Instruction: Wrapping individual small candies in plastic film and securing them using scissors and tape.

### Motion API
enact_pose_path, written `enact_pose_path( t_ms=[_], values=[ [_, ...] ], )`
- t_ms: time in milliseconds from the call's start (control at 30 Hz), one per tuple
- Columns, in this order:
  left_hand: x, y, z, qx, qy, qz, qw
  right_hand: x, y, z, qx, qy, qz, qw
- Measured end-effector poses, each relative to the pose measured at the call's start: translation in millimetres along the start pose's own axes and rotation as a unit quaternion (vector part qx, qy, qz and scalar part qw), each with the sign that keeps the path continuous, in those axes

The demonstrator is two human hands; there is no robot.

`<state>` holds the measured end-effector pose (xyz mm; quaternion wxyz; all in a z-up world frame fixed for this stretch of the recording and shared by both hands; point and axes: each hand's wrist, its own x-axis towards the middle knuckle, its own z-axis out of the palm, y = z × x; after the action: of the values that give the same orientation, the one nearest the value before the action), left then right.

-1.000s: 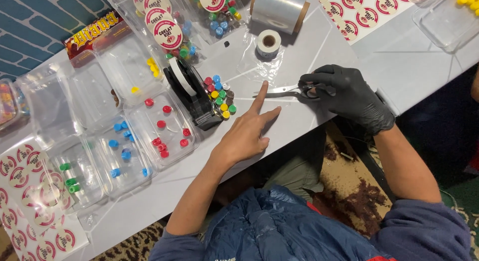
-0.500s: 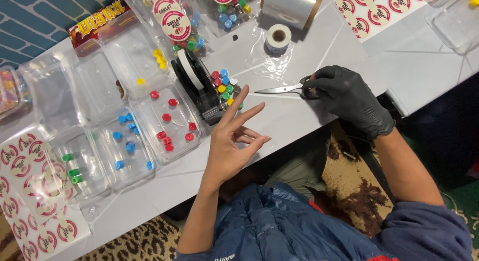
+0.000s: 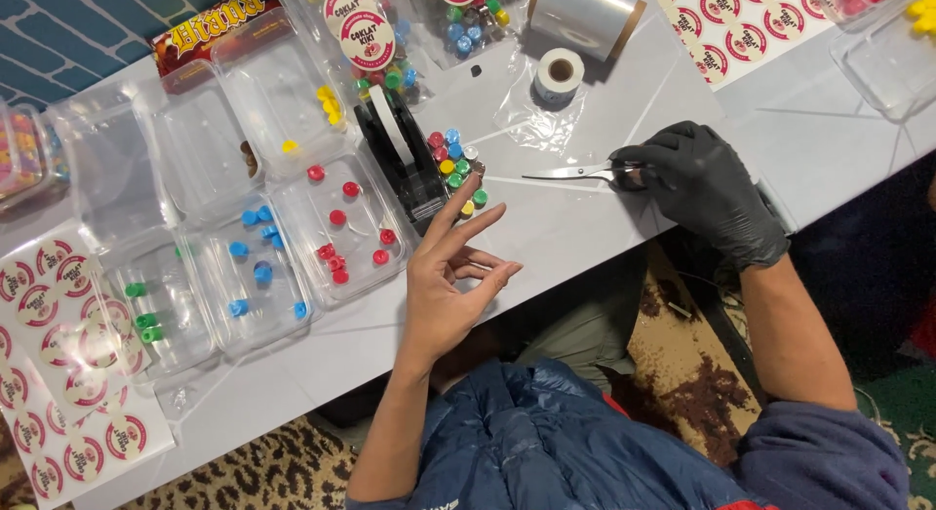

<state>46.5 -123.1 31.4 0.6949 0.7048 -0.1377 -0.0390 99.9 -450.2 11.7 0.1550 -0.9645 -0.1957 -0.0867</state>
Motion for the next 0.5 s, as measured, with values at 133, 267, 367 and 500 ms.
enact_pose_path(
  t_ms=[133,267,367,500],
  values=[
    [-2.8,-1.6,-3.1,0.002,0.008,-0.001,1.000,-9.6,10.4,-9.2,0.010,0.032,0.023,0.999],
    [-1.0,-0.9,-0.9,0.003,0.004,-0.003,1.000,-10.4,3.5,-12.5,0.126,0.078,0.062,0.987],
    [0.0,1.7,3.1,-0.010,-0.002,-0.003,1.000,-0.8,-8.4,0.5,0.089,0.097,0.007,0.991],
    [-1.1,4.3,2.5,-0.005,0.000,-0.003,1.000,11.3,-20.3,22.1,0.043,0.109,-0.038,0.992]
  ],
)
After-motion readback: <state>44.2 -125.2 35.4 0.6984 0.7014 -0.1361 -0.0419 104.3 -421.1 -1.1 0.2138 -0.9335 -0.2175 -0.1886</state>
